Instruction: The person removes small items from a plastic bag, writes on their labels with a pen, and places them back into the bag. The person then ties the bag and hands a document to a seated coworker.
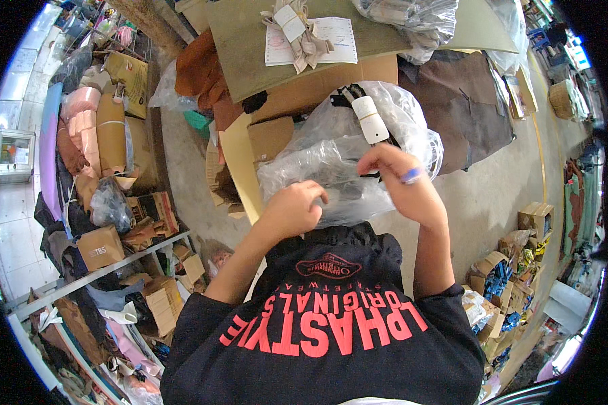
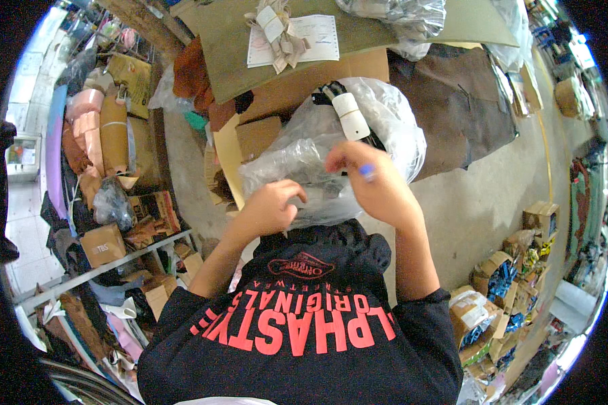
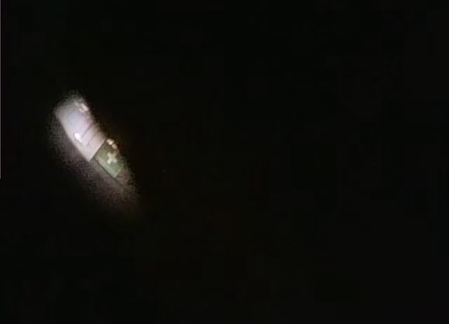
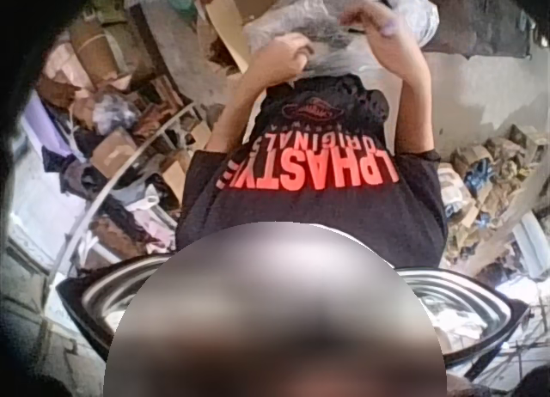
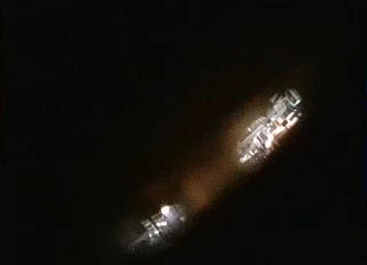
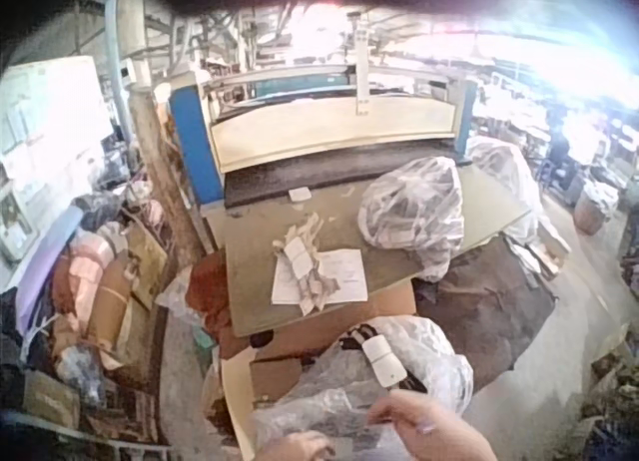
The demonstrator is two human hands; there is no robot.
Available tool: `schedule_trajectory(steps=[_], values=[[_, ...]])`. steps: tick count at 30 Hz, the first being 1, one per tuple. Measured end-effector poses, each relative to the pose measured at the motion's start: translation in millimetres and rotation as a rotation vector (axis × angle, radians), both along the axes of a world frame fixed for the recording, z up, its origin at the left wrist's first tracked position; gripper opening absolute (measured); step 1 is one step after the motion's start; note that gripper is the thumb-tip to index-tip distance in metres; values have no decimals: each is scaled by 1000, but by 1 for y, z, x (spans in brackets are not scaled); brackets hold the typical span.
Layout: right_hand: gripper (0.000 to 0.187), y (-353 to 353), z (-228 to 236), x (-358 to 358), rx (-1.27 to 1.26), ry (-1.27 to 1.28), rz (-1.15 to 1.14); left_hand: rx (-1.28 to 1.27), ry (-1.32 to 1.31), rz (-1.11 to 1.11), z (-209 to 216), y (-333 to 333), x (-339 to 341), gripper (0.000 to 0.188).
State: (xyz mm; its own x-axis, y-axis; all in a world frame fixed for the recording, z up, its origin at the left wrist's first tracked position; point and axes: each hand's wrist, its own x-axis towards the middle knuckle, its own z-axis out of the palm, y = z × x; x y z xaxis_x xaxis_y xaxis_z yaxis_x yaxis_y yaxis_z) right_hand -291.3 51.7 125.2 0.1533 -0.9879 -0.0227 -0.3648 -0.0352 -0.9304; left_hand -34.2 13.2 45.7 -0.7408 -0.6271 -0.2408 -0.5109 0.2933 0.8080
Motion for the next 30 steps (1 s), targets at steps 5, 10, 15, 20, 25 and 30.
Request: schedule_trajectory(steps=[5, 10, 15, 20, 25, 30], values=[[50, 8, -47, 37, 31, 448, 309, 56, -455, 8, -17, 18, 3, 46], [34, 21, -81, 53, 523, 824, 440, 303, -531, -420, -25, 5, 16, 48], [28, 20, -83, 60, 492, 889, 284, 187, -500, -473, -28, 18, 24, 45], [18, 12, -96, 73, 274, 919, 144, 89, -460, -487, -18, 34, 38, 45], [16, 19, -129, 81, 107, 1041, 310, 167, -508, -454, 0, 48, 43, 44], [13, 42, -164, 100, -58, 1051, 220, 101, -527, -424, 11, 49, 51, 45]])
